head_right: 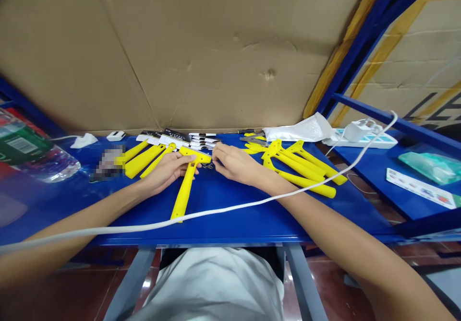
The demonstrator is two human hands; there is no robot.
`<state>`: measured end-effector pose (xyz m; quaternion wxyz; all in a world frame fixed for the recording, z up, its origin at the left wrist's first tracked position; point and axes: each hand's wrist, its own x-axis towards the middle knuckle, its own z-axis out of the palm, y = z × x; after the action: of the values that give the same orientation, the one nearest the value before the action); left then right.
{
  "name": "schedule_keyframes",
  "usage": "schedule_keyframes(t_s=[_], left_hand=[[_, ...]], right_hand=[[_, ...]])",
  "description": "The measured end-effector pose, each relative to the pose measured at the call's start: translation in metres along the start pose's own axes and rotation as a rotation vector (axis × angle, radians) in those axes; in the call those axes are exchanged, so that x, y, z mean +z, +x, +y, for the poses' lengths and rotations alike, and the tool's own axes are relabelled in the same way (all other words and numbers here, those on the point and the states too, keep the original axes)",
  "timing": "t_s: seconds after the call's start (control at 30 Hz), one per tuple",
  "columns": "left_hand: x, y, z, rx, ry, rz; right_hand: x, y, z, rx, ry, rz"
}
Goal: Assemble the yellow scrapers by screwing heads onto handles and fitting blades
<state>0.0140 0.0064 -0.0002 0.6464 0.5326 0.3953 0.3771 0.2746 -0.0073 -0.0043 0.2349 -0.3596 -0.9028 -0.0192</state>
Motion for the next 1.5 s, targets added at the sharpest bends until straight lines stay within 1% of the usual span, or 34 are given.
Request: schedule_keyframes(t_s=[0.17,0.23,0.33,0.43,0.67,0.8,0.97,1.23,1.33,1.5], left_hand=[[0.004,-0.003,0.001,-0.037,-0.026,-0.033],[0.007,-0.006,0.001,-0.057,-0.044,-0.059],[0.011,-0.009,-0.002,-0.074,-0.067,-0.097],[0.013,-0.010,-0.005,-0.063,-0.075,-0.103],[0.012,-0.009,-0.006,-0.068,-0.158,-0.062],[0.013,-0.009,-0.004,-0.060,-0.185,-0.021],[0.014,-0.010,-0.003,-0.055,-0.185,-0.001],[0.013,-0.009,-0.006,-0.041,-0.172,-0.019],[0.013,-0.010,-0.006,-0.036,-0.169,-0.013],[0.015,-0.012,-0.004,-0.035,-0.174,-0.008]], right_hand=[[0.000,0.003,-0.002,0.008,-0.023,0.195],[0.000,0.003,-0.006,-0.030,-0.036,0.221],[0.000,0.003,-0.013,-0.119,-0.069,0.196],[0.000,0.001,-0.018,-0.188,-0.095,0.191],[-0.001,-0.001,-0.019,-0.260,-0.136,0.227],[-0.001,-0.002,-0.019,-0.243,-0.136,0.232],[0.000,-0.002,-0.020,-0.218,-0.141,0.236],[-0.001,-0.001,-0.022,-0.144,-0.073,0.217],[-0.002,-0.001,-0.022,-0.159,-0.083,0.207],[0.001,-0.001,-0.018,-0.187,-0.057,0.228]])
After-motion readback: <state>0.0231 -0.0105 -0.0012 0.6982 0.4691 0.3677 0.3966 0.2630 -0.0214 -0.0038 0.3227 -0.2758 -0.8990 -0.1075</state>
